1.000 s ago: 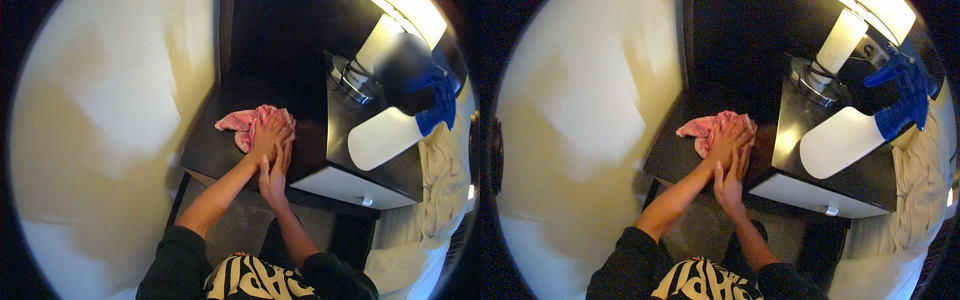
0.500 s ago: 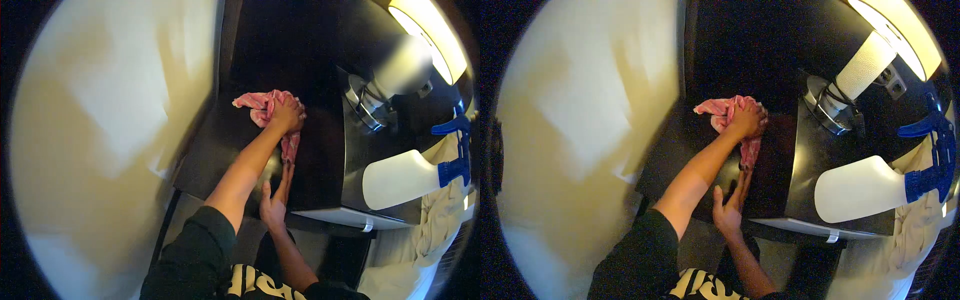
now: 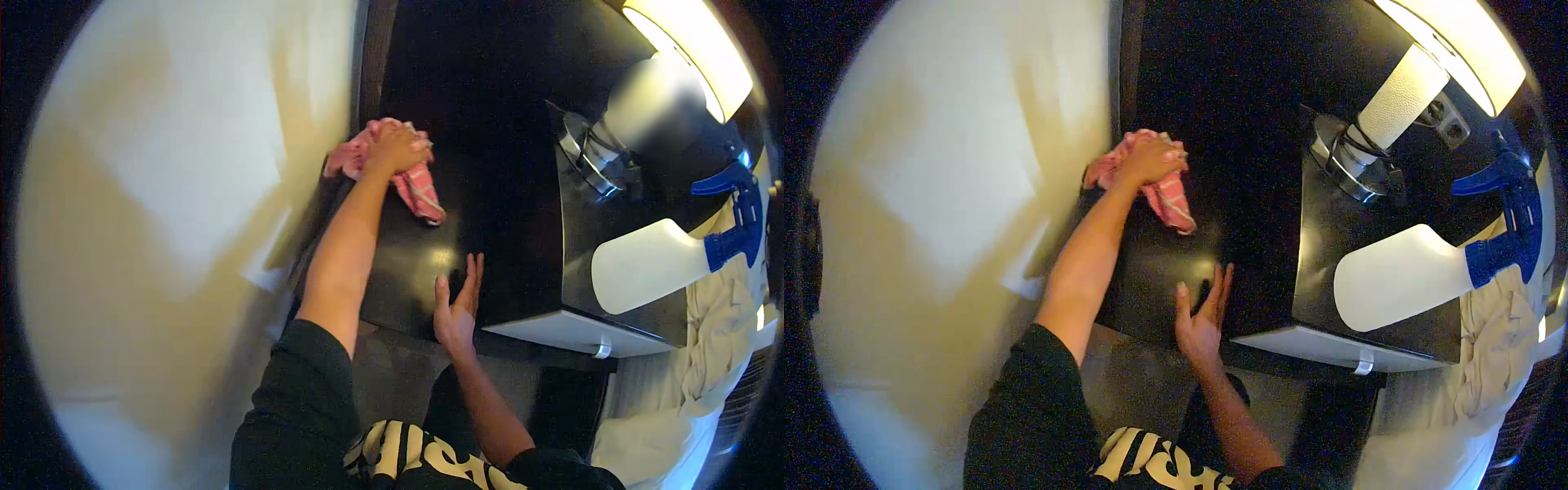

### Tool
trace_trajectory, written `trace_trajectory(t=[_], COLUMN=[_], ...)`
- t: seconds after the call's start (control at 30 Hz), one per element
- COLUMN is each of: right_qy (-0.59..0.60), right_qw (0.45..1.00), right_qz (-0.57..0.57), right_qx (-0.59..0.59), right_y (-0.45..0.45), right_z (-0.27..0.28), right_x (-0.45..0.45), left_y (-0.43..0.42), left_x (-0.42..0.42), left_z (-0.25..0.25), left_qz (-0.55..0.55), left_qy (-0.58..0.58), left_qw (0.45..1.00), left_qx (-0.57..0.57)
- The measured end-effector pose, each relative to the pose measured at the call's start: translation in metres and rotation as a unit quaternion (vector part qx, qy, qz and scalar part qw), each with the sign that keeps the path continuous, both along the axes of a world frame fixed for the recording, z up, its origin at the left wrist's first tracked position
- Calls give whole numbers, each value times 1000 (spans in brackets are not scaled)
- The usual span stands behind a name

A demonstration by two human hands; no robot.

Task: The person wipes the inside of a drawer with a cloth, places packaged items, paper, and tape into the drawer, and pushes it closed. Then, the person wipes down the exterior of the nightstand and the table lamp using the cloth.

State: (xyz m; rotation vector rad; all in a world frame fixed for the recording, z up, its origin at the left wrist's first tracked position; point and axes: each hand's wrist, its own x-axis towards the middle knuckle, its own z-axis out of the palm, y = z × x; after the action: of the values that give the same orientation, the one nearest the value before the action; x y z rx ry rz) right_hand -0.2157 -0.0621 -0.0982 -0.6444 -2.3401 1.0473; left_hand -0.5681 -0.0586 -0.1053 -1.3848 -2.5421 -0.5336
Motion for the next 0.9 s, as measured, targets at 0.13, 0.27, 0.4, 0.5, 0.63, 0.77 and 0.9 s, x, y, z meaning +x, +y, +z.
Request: trace_trajectory(t=[0.13, 0.27, 0.4, 0.5, 0.63, 0.77, 0.9], right_qy=[-7, 2, 11, 48, 84, 93, 73], right_qw=[1000, 1000, 999, 998, 996, 995, 997], right_qz=[20, 30, 29, 24, 12, 12, -1], right_qx=[-10, -4, -17, -18, -32, -35, -28], right_y=[-1, -2, -5, -4, -3, -4, 1], right_z=[4, 4, 5, -1, 1, -3, -1], right_x=[6, 6, 7, 6, 6, 5, 4], left_y=[-40, -20, 18, 51, 69, 58, 50], left_x=[-2, 32, 87, 140, 136, 115, 71], left_z=[-3, -36, -9, 22, -13, -13, -20], left_qz=[41, 158, 97, 75, 16, 83, 112], left_qy=[-100, 37, 82, -31, -26, -26, -78], left_qw=[991, 978, 988, 993, 972, 971, 983], left_qx=[75, 131, 89, 85, 233, 221, 121])
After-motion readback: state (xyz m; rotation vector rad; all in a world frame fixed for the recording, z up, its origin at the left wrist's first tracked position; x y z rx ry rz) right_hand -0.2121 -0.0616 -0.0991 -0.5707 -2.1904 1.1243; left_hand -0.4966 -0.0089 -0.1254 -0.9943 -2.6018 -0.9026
